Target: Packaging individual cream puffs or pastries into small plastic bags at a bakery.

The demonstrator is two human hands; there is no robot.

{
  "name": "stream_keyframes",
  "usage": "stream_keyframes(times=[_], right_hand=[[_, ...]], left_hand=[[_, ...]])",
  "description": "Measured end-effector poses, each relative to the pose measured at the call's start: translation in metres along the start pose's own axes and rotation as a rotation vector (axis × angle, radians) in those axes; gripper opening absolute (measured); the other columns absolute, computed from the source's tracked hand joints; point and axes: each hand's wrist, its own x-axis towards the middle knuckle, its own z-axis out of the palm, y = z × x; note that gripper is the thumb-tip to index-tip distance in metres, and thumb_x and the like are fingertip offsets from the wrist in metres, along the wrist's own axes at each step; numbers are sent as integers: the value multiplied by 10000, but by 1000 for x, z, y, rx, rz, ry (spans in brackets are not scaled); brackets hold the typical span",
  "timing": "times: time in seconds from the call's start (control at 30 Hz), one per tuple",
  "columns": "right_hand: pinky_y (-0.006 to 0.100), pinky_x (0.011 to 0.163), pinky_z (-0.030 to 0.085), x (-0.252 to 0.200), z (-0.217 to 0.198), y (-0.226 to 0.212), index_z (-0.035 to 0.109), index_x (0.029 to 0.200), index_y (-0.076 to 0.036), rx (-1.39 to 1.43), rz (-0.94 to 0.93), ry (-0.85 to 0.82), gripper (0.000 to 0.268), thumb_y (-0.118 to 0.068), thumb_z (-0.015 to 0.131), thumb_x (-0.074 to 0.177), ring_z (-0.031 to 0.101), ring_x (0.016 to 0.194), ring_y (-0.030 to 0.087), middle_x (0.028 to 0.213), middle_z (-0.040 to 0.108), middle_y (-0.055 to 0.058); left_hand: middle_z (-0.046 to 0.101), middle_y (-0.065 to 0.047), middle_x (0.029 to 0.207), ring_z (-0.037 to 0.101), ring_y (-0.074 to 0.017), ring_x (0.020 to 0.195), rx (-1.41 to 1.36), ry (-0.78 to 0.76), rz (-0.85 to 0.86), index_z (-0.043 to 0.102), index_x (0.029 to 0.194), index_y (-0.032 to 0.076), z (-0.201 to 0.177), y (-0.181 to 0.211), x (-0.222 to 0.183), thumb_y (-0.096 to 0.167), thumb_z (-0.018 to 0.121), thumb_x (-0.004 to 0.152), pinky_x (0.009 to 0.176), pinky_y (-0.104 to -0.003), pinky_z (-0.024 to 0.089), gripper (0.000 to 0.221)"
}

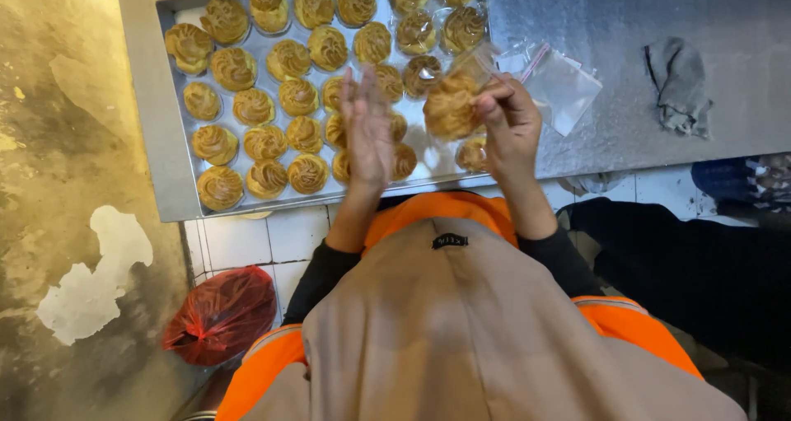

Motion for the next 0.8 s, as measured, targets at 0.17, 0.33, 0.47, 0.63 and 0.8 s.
stream_keyframes(times=[0.17,0.33,0.47,0.63,0.8], right_hand=[[400,874,443,-1,-26,-16,694,980,36,-271,4,-377,260,-207,625,1042,583,880,289,937,626,162],[464,807,457,5,-6,-48,640,901,0,-560,-163,-601,152,-111,664,1003,560,856,408,853,605,175],[403,802,476,10,2,-66,716,884,-85,-682,-111,-478,57,-111,734,931,582,834,280,877,696,60],[375,824,516,8,-1,-65,787,870,-121,-658,-133,-307,51,-139,834,860,622,872,255,931,728,42],[349,790,509,9,8,-79,792,861,-114,-714,-174,-289,54,-118,840,838,599,890,252,997,711,55]], left_hand=[[515,-149,1454,417,-340,1458,629,-419,377,456,1466,49,52,75,19,237,590,1051,1299,-487,217,475],[668,-162,1023,680,-386,1040,1011,-824,564,689,1167,31,65,98,34,171,779,897,1010,-521,523,317],[671,-106,921,696,-345,950,967,-851,517,730,996,61,59,94,34,119,777,894,978,-474,552,127],[605,-83,817,679,-311,833,984,-819,539,763,1046,87,75,104,21,215,803,876,999,-455,563,217],[625,-81,759,696,-311,772,1043,-806,417,714,1089,53,86,112,19,112,738,931,836,-450,596,170]])
